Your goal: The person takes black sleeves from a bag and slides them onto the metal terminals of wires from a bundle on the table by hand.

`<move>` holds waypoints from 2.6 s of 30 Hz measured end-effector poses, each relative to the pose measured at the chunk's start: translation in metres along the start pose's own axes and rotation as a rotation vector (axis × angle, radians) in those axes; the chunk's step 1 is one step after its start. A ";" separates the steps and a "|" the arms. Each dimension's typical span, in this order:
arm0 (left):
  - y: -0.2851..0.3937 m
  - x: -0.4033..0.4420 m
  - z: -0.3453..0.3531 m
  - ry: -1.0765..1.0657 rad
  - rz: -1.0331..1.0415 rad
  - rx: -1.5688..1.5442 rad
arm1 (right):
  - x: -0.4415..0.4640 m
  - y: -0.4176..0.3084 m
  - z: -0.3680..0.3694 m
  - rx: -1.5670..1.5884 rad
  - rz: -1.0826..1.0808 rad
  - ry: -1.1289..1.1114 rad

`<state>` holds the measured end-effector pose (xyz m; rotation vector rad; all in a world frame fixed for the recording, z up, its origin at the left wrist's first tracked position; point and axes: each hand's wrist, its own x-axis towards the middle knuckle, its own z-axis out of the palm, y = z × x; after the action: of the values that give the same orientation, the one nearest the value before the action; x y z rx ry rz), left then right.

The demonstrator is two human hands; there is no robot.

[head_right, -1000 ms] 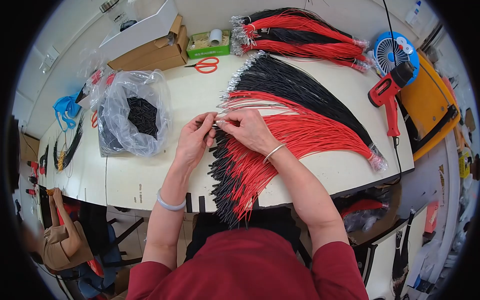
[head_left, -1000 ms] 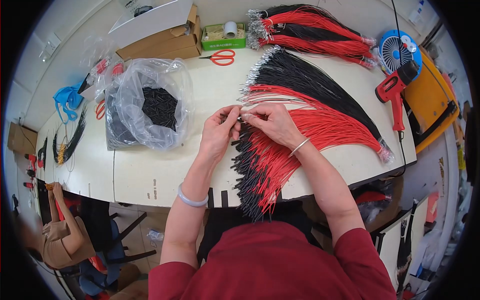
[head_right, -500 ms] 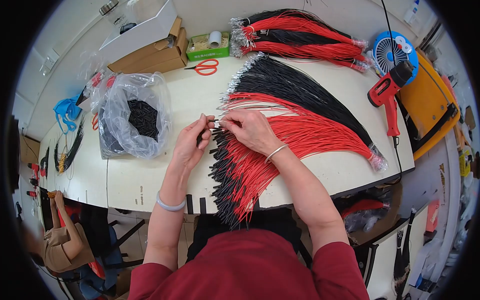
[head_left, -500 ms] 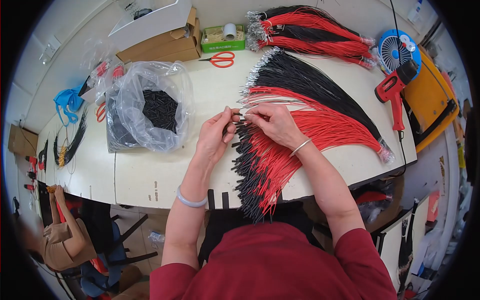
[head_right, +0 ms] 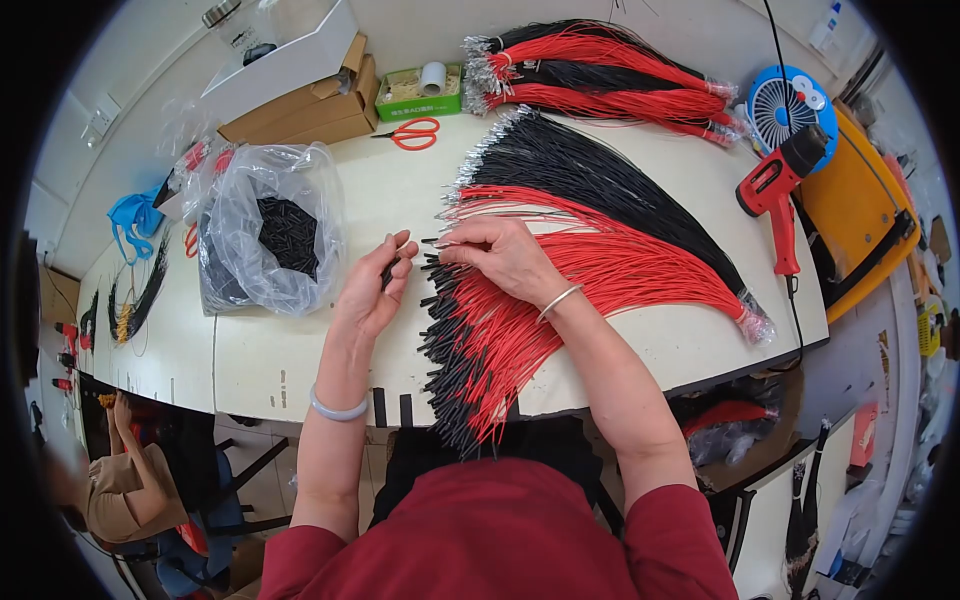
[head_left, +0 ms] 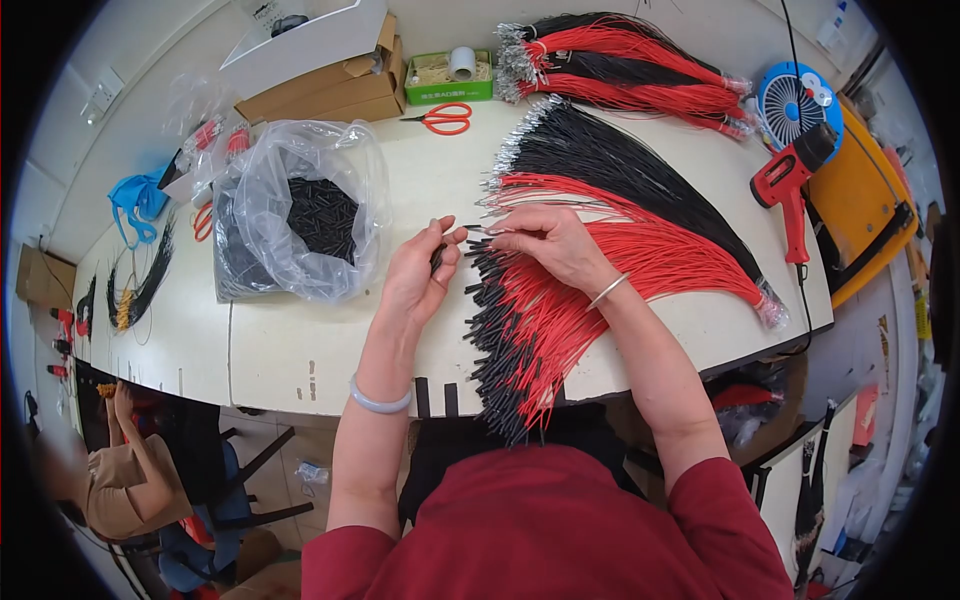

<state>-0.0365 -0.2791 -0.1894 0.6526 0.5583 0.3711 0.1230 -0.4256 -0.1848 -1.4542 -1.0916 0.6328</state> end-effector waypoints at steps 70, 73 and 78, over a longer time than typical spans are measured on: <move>-0.009 0.002 0.008 -0.179 0.011 0.171 | 0.001 0.000 -0.008 -0.261 -0.147 0.023; -0.008 -0.001 0.013 -0.074 0.041 0.140 | 0.003 0.007 -0.009 -0.170 -0.127 -0.048; -0.003 -0.001 0.000 -0.013 0.069 0.126 | -0.001 -0.003 -0.003 0.051 -0.010 0.061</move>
<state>-0.0368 -0.2821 -0.1907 0.7966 0.5504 0.3982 0.1248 -0.4279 -0.1817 -1.4140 -1.0276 0.6012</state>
